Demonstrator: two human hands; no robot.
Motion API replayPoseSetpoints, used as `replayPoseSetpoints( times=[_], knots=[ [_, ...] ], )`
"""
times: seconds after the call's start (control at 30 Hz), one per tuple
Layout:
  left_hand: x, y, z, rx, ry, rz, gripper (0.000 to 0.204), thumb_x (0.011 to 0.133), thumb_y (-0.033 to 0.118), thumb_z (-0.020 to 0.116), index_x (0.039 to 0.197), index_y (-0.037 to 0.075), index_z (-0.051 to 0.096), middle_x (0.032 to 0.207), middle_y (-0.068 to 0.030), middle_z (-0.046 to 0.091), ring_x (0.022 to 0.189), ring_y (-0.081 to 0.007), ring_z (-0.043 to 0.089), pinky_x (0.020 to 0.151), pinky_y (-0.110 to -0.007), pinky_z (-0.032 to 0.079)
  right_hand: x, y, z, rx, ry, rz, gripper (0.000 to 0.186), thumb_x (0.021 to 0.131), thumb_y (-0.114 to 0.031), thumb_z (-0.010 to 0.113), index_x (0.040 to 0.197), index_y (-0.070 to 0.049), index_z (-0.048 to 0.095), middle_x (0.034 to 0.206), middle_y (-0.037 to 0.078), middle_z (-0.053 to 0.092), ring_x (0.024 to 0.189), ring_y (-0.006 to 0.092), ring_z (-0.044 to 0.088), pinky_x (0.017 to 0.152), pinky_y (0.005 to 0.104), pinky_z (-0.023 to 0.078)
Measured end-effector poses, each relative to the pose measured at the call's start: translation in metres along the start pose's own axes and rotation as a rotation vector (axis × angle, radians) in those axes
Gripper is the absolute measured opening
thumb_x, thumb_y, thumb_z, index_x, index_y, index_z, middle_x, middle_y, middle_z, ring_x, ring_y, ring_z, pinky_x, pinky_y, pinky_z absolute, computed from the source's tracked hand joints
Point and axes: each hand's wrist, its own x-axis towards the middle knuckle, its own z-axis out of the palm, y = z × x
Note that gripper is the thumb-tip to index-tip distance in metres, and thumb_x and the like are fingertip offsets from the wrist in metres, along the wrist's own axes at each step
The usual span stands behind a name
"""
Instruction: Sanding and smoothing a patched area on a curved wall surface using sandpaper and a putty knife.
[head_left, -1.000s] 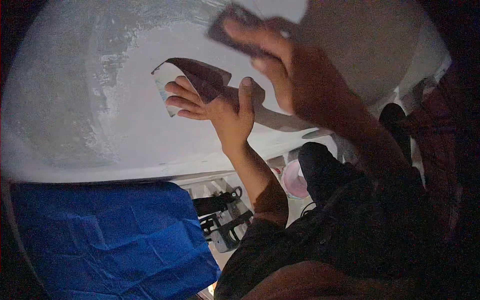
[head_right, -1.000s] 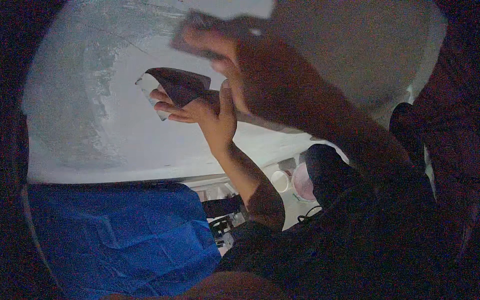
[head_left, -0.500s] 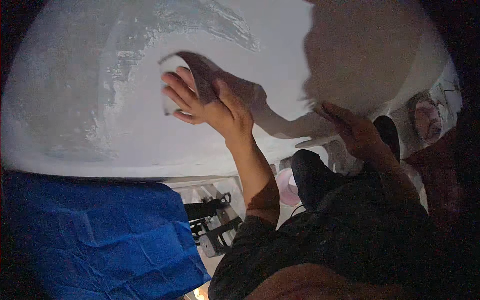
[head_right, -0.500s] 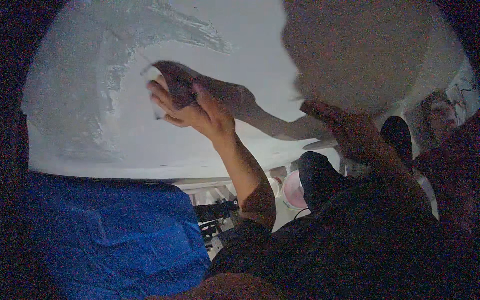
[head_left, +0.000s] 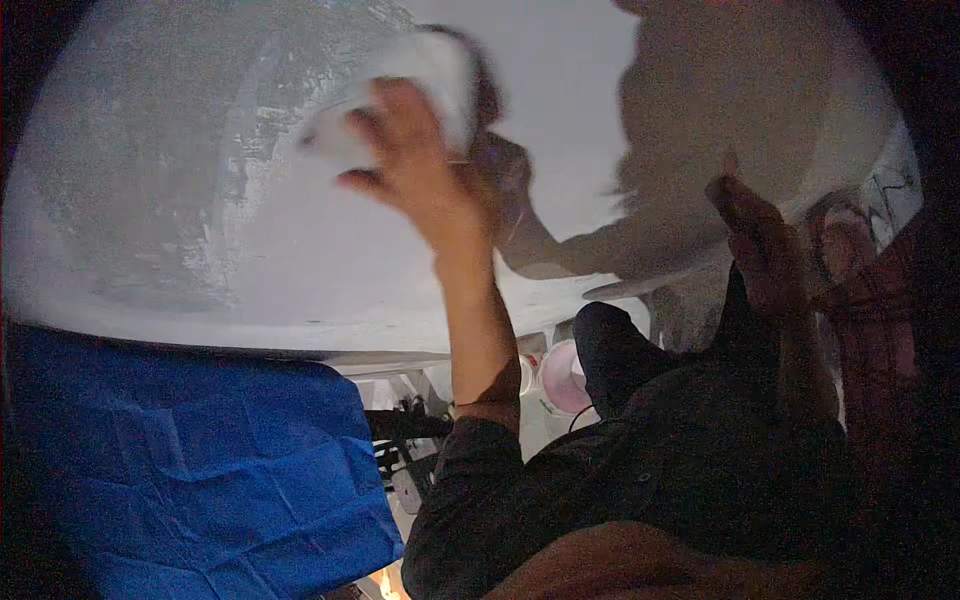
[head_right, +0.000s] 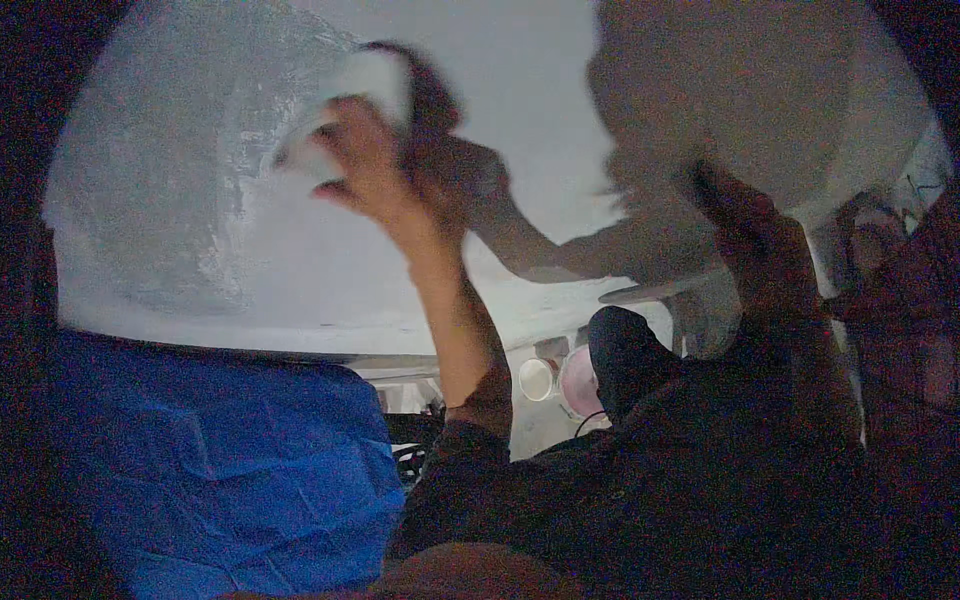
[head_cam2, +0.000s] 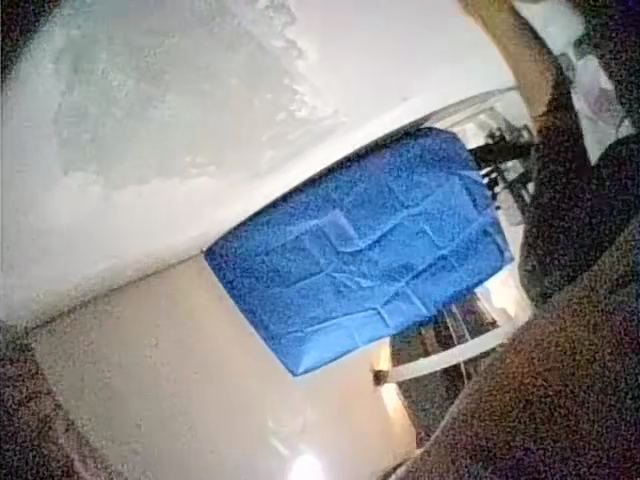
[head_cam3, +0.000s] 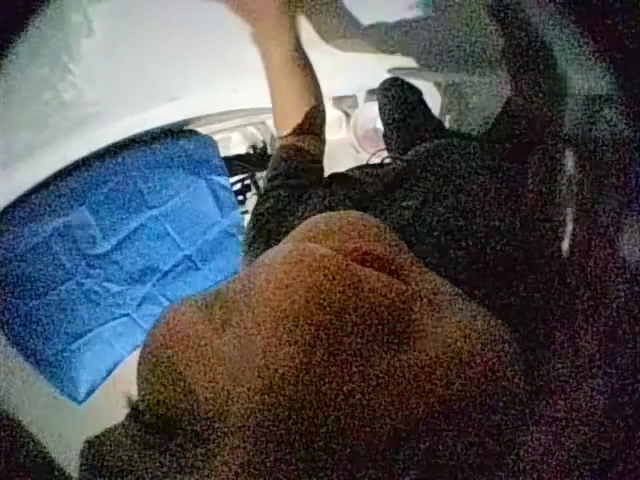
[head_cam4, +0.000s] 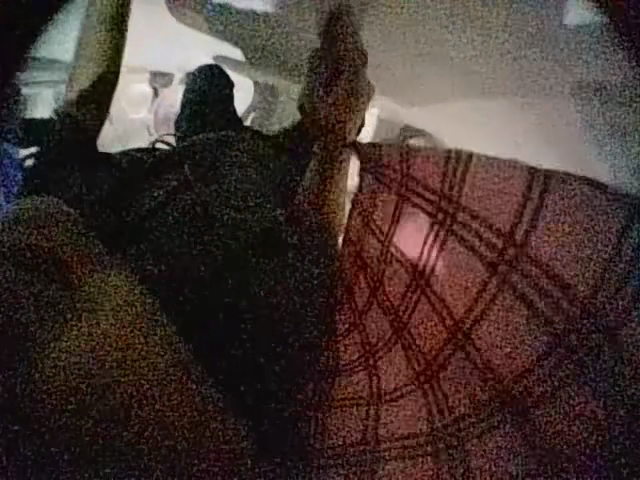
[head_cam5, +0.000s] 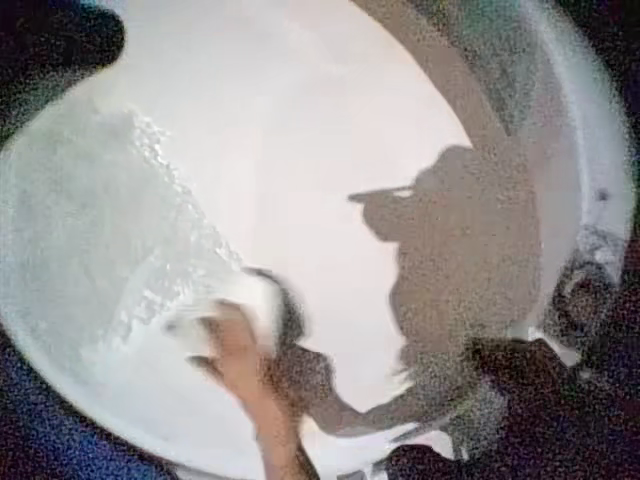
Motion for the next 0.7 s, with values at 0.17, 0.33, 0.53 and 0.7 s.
replayPoseSetpoints(
  times=[0.17,0.33,0.53,0.7],
  knots=[
    [-0.006,0.012,0.017,-0.185,-0.096,0.119,0.08,0.087,0.025,0.061,0.16,0.01,0.034,0.168,-0.0131,0.026,0.154,-0.0421,0.021,0.11,-0.08,-0.006,0.01,-0.008,0.012,0.053,0.065,-0.018,0.044,0.106,-0.002,0.044,0.149,0.002,0.043,0.15,0.018,0.053,0.141,0.0304,0.049,0.116,0.0393,0.039],
    [-0.077,0.034,0.037,-0.087,-0.239,0.431,0.088,0.079,0.027,0.07,0.159,0.018,0.036,0.168,-0.0045,0.028,0.155,-0.0368,0.022,0.109,-0.08,-0.009,0.027,-0.025,0.014,-0.28,0.079,-0.175,0.046,0.107,-0.006,0.045,0.152,0.0,0.04,0.144,0.021,0.057,0.131,0.029,0.058,0.103,0.0371,0.047],
    [-0.073,-0.071,0.013,-0.318,0.346,-0.133,0.065,0.105,0.045,0.036,0.156,0.006,0.04,0.162,-0.0194,0.036,0.157,-0.0411,0.012,0.115,-0.061,-0.024,0.06,-0.051,0.028,-0.314,0.107,0.084,0.05,0.106,-0.01,0.048,0.155,-0.012,0.04,0.088,0.015,0.066,0.072,0.0244,0.063,0.072,0.0416,0.053],
    [-0.044,-0.095,-0.017,-0.101,0.316,-0.021,0.073,0.104,0.053,0.038,0.158,0.004,0.035,0.167,-0.0197,0.026,0.154,-0.0458,0.017,0.12,-0.062,0.008,0.112,-0.054,0.033,-0.522,0.182,-0.165,0.035,0.106,-0.014,0.049,0.141,-0.01,0.048,0.081,0.012,0.064,0.071,0.0268,0.064,0.071,0.0405,0.053]
  ],
)
